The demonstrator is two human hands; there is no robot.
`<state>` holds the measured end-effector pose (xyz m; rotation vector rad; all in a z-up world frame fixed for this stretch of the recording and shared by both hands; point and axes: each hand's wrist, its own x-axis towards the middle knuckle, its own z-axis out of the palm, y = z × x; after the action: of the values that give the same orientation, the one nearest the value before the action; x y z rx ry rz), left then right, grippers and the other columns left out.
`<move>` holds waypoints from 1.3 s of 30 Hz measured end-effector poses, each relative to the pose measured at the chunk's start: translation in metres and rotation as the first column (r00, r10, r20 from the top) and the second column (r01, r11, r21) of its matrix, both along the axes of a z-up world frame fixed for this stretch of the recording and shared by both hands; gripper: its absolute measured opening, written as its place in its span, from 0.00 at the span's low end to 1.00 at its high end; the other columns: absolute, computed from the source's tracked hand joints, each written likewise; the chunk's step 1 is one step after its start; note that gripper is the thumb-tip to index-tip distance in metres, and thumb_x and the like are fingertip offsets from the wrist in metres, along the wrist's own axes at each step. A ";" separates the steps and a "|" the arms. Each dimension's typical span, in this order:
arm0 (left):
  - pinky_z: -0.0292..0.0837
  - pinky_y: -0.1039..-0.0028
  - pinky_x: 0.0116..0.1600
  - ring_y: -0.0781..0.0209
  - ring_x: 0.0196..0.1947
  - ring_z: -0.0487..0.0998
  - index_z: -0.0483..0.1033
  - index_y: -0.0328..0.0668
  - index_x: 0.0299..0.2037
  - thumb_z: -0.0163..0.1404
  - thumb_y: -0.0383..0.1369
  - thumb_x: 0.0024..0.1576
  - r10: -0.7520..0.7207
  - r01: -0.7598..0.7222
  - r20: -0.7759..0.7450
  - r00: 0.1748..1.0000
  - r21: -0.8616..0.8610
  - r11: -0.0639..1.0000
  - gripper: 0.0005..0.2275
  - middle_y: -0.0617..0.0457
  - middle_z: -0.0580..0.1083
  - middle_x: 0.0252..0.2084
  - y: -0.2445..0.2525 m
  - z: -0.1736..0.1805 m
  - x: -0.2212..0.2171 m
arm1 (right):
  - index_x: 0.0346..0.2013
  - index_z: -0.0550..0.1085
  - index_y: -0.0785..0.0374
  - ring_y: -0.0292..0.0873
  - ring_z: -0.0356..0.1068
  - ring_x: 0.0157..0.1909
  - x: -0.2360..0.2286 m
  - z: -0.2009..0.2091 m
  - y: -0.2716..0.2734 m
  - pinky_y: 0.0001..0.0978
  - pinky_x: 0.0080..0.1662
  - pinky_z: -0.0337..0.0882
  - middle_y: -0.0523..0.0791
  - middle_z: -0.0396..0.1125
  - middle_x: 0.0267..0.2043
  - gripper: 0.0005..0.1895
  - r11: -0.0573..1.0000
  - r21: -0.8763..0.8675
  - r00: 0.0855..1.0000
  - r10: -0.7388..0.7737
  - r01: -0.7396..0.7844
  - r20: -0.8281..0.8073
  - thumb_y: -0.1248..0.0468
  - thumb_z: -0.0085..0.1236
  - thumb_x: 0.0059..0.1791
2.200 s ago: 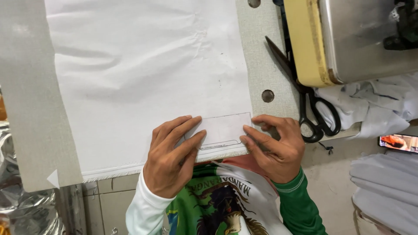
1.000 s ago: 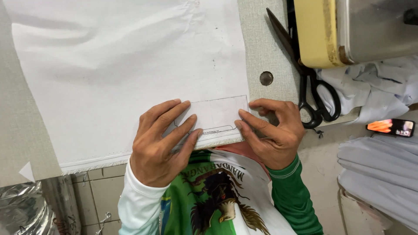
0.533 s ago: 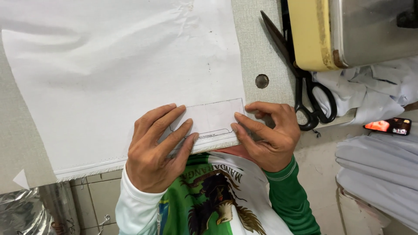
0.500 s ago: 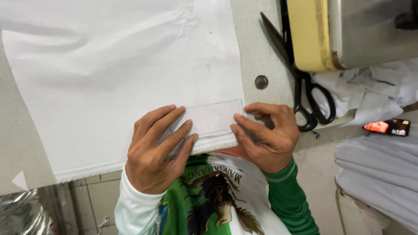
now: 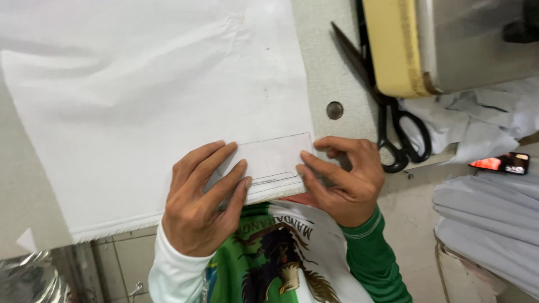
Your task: The person uses a ruler and a pencil to trace and draw a pattern onto a large sheet of white fabric laid on a table. They repeatedly reposition the ruler to draw straight lines and angled corners, outlining a specific shape on the material.
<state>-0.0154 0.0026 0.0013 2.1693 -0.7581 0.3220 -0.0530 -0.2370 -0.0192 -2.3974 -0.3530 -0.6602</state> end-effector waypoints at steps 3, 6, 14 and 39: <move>0.75 0.54 0.59 0.37 0.55 0.77 0.79 0.33 0.44 0.56 0.21 0.59 0.008 -0.008 -0.001 1.000 -0.022 1.000 0.05 0.35 0.76 0.53 0.001 -0.004 -0.002 | 0.42 0.82 0.58 0.47 0.65 0.37 -0.004 -0.002 0.001 0.42 0.41 0.68 0.50 0.72 0.46 0.09 0.999 -0.016 0.999 -0.028 0.028 -0.017 0.66 0.73 0.48; 0.75 0.55 0.58 0.37 0.55 0.77 0.78 0.34 0.44 0.56 0.20 0.59 0.015 -0.015 0.000 1.000 -0.039 0.999 0.06 0.35 0.76 0.53 0.002 -0.006 -0.002 | 0.41 0.83 0.58 0.47 0.65 0.37 -0.004 -0.003 0.001 0.42 0.42 0.68 0.49 0.72 0.46 0.07 0.999 -0.019 0.999 -0.029 0.029 -0.018 0.66 0.72 0.49; 0.76 0.52 0.59 0.36 0.55 0.78 0.77 0.35 0.47 0.57 0.19 0.59 -0.003 0.003 0.007 1.000 -0.053 0.999 0.09 0.36 0.76 0.54 0.005 -0.013 -0.004 | 0.40 0.83 0.59 0.48 0.65 0.38 -0.006 -0.005 0.001 0.41 0.43 0.69 0.50 0.72 0.46 0.07 0.999 -0.020 0.999 -0.027 0.027 -0.022 0.66 0.74 0.49; 0.54 0.59 0.46 0.47 0.49 0.64 0.79 0.53 0.51 0.55 0.20 0.55 0.125 -0.122 0.006 0.992 0.269 0.956 0.17 0.49 0.73 0.53 -0.003 -0.007 -0.013 | 0.43 0.82 0.57 0.47 0.65 0.38 -0.003 0.001 0.001 0.43 0.45 0.65 0.49 0.71 0.46 0.09 0.999 -0.033 1.000 -0.009 0.009 -0.009 0.67 0.73 0.49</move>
<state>-0.0286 0.0001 -0.0055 2.4793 -0.6937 0.2834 -0.0557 -0.2358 -0.0180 -2.4337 -0.3523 -0.6525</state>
